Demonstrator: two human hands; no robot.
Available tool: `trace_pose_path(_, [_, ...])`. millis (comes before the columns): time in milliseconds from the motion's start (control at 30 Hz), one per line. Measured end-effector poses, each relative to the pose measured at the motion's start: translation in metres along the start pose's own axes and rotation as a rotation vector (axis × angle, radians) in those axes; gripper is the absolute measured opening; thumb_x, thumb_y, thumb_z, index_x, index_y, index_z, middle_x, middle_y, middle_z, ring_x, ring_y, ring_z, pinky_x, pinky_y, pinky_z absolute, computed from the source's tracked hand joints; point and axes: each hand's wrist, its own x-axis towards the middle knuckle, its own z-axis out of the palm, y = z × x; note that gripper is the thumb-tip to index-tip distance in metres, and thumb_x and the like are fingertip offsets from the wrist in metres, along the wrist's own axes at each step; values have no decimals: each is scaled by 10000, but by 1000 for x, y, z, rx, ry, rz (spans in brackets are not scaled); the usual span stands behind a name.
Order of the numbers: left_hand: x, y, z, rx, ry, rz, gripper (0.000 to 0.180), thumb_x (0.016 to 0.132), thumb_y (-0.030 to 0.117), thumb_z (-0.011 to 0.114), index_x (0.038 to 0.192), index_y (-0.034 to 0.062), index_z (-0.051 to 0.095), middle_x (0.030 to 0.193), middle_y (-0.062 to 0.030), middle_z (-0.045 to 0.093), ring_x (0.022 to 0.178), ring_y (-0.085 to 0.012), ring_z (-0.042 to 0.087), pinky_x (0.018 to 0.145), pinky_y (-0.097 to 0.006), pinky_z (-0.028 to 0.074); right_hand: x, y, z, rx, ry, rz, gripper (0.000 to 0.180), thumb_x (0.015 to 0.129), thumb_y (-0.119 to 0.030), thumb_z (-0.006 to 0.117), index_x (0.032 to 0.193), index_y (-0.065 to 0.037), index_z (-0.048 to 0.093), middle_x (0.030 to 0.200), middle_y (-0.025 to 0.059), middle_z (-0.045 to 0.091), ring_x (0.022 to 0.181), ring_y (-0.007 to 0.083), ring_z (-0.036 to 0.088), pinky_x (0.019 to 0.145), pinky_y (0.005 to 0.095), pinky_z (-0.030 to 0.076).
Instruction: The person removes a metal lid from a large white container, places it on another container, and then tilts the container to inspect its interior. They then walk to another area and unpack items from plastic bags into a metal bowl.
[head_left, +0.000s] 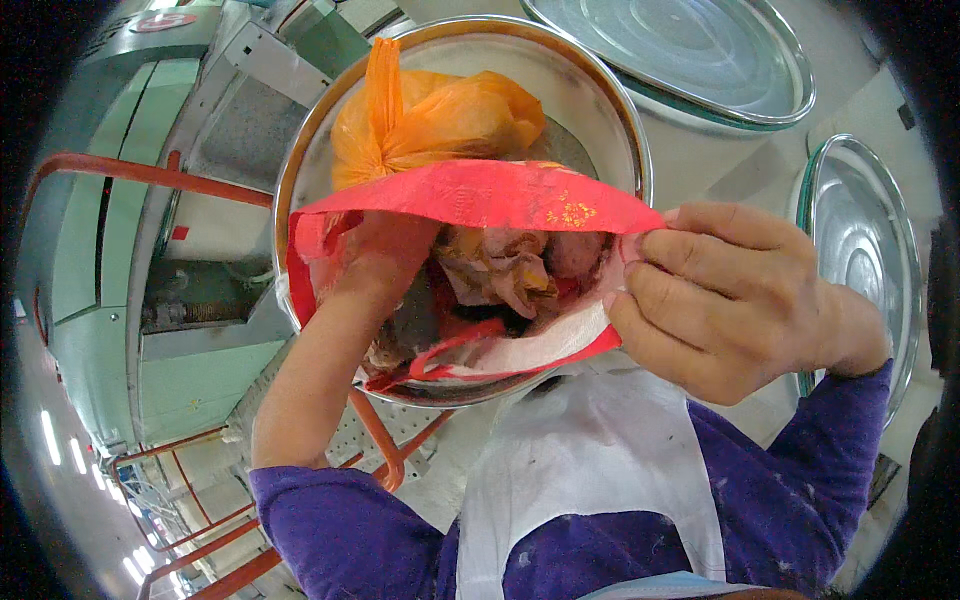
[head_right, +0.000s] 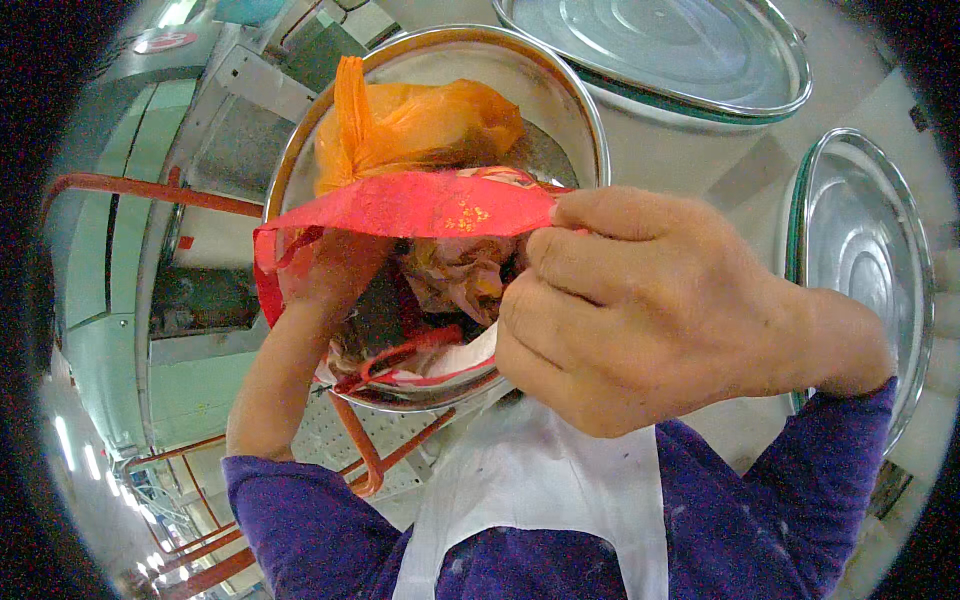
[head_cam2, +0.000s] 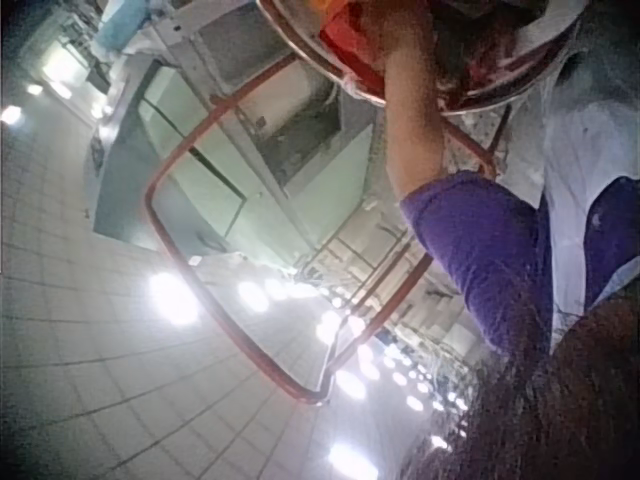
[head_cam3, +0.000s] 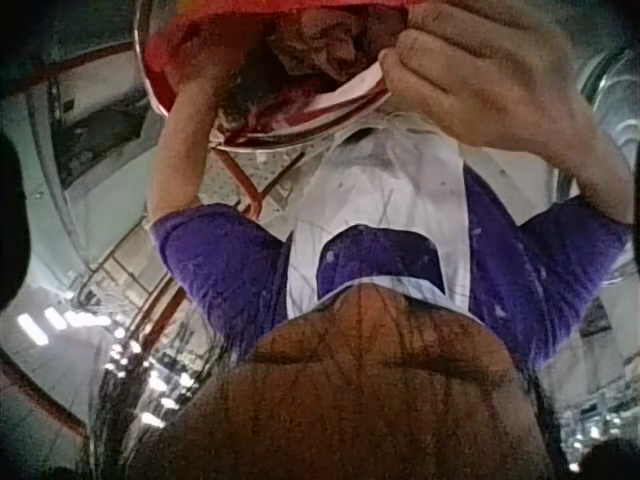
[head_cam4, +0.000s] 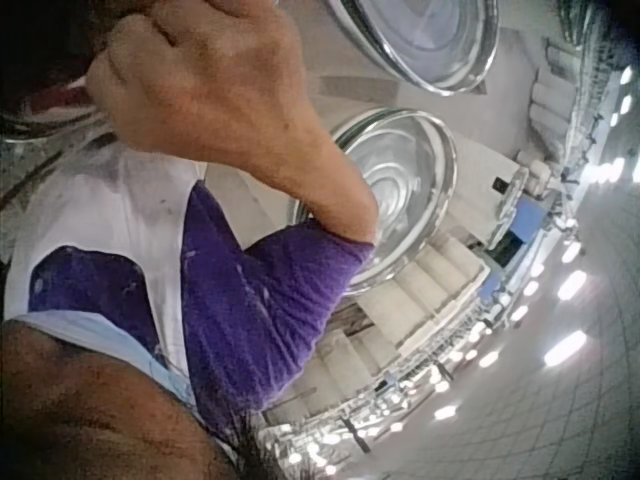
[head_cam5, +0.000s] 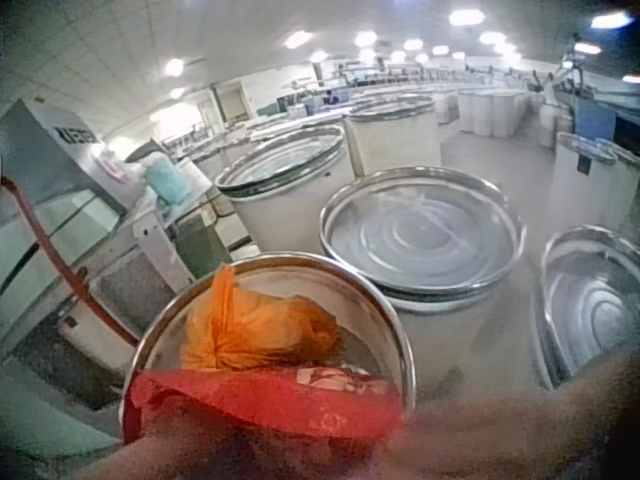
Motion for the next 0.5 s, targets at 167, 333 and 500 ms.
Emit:
trace_pose_path(167, [-11, 20, 3, -13, -160, 181, 397, 929, 300, 519, 1296, 153, 565, 1355, -95, 548, 1271, -282, 489, 1067, -379, 378, -2, -5, 1, 33, 37, -18, 190, 627, -147, 675, 796, -62, 654, 783, 49, 646, 717, 180, 647, 662, 301, 533])
trace_pose_path(333, [-8, 14, 4, -59, -183, 142, 415, 927, 306, 523, 1313, 156, 549, 1375, -90, 530, 1288, -276, 471, 1083, -377, 362, -1, -10, -1, 8, 98, -33, 205, 624, -165, 676, 803, -68, 660, 772, 41, 646, 708, 176, 642, 655, 298, 525])
trace_pose_path(500, [5, 12, 0, -61, -168, 116, 435, 924, 312, 528, 1331, 160, 532, 1396, -85, 512, 1305, -269, 454, 1099, -375, 346, 0, -8, -1, -45, 162, 39, 215, 612, -173, 675, 804, -76, 663, 764, 37, 648, 703, 173, 641, 634, 291, 514])
